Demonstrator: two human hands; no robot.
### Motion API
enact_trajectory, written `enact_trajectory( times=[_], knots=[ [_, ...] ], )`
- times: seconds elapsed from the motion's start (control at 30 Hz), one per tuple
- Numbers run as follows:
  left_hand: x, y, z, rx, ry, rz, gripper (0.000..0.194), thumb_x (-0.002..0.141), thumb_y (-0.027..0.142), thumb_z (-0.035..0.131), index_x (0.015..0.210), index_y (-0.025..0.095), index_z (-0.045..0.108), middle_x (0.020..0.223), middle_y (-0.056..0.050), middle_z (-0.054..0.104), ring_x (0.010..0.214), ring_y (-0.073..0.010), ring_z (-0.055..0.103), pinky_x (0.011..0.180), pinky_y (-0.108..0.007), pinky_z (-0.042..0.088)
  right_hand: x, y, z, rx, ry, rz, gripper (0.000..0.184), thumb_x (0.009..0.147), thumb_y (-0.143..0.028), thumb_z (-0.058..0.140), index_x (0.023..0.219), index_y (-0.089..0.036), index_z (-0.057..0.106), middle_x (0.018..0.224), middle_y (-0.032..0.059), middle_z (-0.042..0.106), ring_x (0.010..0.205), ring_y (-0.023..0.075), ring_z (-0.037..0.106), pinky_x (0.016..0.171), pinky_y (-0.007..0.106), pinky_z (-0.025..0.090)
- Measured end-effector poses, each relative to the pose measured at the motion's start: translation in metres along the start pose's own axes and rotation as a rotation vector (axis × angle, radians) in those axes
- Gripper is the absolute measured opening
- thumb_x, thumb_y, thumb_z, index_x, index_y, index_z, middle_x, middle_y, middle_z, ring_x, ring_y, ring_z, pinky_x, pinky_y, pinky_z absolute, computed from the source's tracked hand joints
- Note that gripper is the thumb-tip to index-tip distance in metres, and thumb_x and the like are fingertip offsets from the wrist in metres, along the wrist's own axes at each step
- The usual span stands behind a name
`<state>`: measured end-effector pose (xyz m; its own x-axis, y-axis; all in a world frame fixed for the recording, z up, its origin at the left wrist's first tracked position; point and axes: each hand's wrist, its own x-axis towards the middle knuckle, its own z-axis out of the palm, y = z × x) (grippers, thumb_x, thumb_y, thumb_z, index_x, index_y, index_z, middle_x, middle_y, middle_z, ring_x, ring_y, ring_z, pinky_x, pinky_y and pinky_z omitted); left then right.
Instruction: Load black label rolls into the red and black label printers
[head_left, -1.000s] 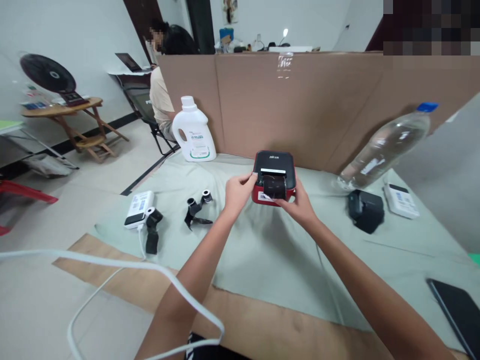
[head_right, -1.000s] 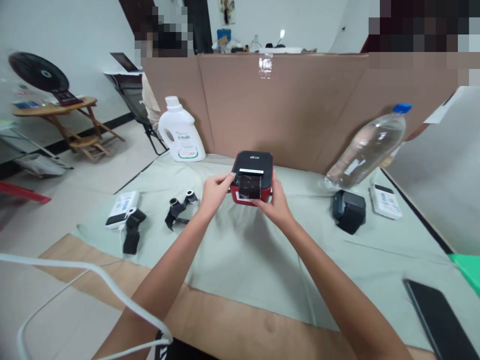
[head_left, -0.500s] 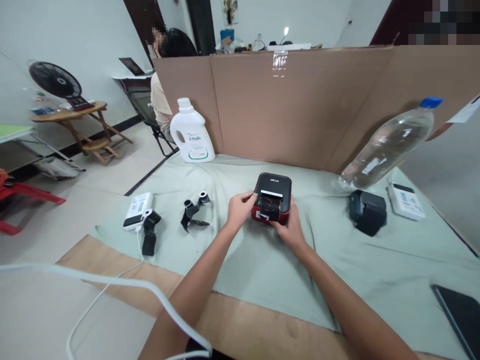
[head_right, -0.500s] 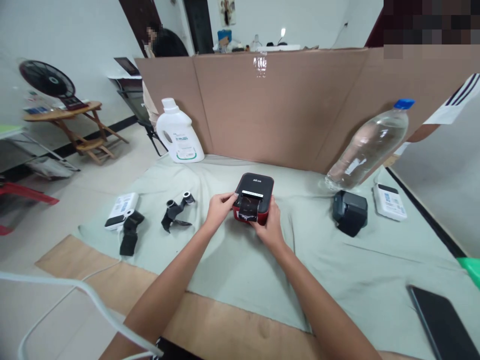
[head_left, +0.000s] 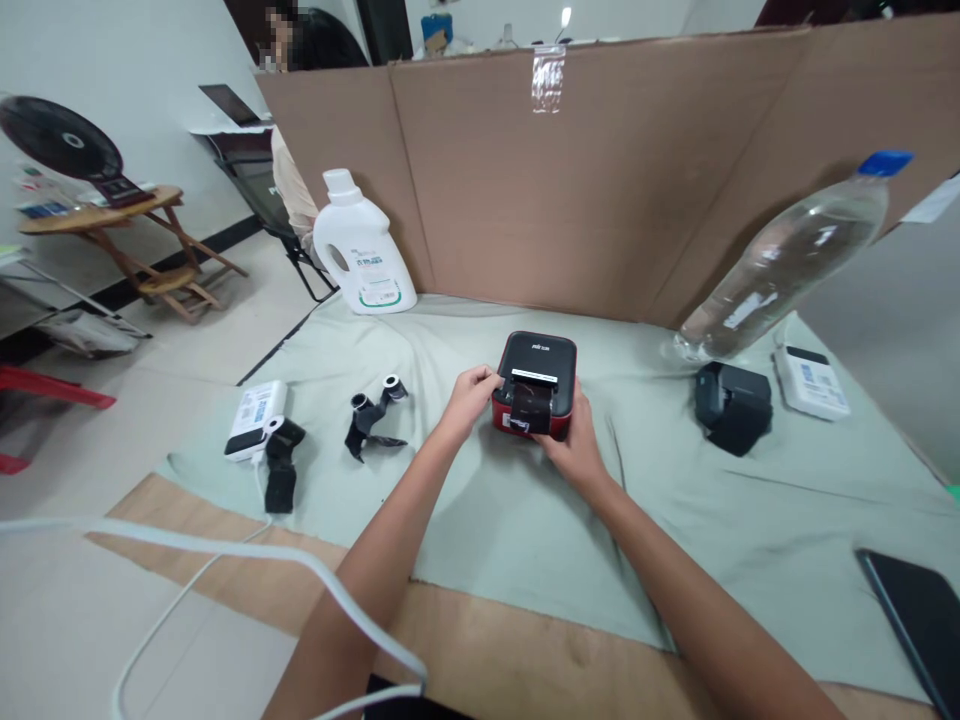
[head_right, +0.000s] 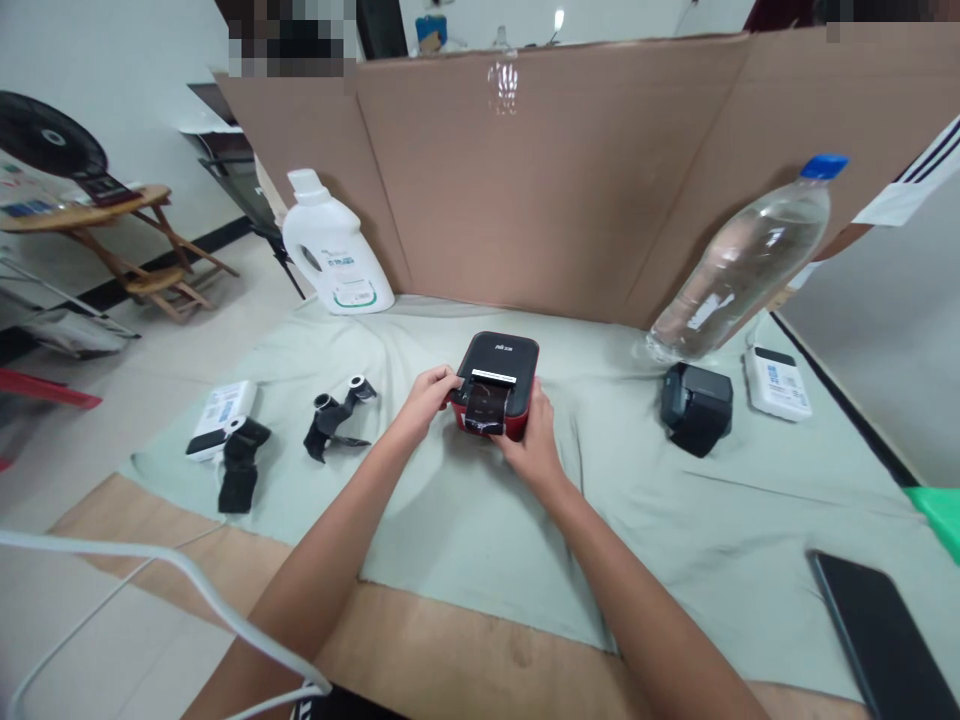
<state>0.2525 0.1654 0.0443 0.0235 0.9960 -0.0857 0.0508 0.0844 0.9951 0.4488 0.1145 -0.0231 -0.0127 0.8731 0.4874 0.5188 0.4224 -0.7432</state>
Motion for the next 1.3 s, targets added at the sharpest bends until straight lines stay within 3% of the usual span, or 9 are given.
enact_trajectory(
  times=[0.4,0.7,1.0,1.2,1.3],
  knots=[
    [-0.004,0.025,-0.011,0.080,-0.107,-0.278,0.031,0.075,0.033,0.071,0.065,0.021,0.045,0.057,0.005,0.039,0.048,-0.0086,0.032,0.050,-0.026,0.019,0.001,0.001,0.001,0.000,-0.009,0.011,0.104,0.084,-0.068,0.071,0.165,-0.026,0.020,0.152,0.0182,0.046,0.138,0.0409,0.044,0.115,0.063,0.037],
    [-0.004,0.022,-0.010,0.129,-0.048,-0.250,0.036,0.076,0.039,0.079,0.065,0.021,0.052,0.053,0.004,0.040,0.049,-0.0107,0.037,0.051,-0.026,0.022,0.001,-0.003,0.000,0.027,0.015,0.014,0.106,0.082,-0.068,0.073,0.164,-0.023,0.023,0.148,0.0185,0.050,0.135,0.0396,0.048,0.113,0.061,0.040],
    [0.005,0.021,-0.014,0.285,-0.049,-0.258,0.035,0.079,0.035,0.074,0.059,0.022,0.048,0.047,0.005,0.038,0.046,-0.0112,0.031,0.051,-0.028,0.020,0.001,0.000,0.002,-0.004,0.034,-0.006,0.104,0.083,-0.070,0.070,0.163,-0.022,0.025,0.141,0.0193,0.055,0.129,0.0405,0.052,0.108,0.064,0.042],
    [0.013,0.019,-0.019,0.280,-0.095,-0.292,0.038,0.071,0.037,0.081,0.060,0.022,0.047,0.047,0.005,0.041,0.043,-0.0100,0.029,0.049,-0.027,0.017,0.005,-0.004,0.000,0.031,0.033,-0.059,0.086,0.084,-0.068,0.069,0.152,-0.021,0.042,0.133,0.0173,0.060,0.121,0.0404,0.057,0.104,0.062,0.046],
    [0.009,0.019,-0.017,0.277,-0.067,-0.252,0.038,0.074,0.038,0.079,0.060,0.022,0.048,0.047,0.006,0.038,0.044,-0.0097,0.029,0.049,-0.027,0.019,0.007,-0.004,0.000,0.049,0.041,-0.075,0.089,0.083,-0.067,0.071,0.153,-0.022,0.040,0.133,0.0171,0.061,0.120,0.0418,0.057,0.102,0.064,0.047]
  ],
)
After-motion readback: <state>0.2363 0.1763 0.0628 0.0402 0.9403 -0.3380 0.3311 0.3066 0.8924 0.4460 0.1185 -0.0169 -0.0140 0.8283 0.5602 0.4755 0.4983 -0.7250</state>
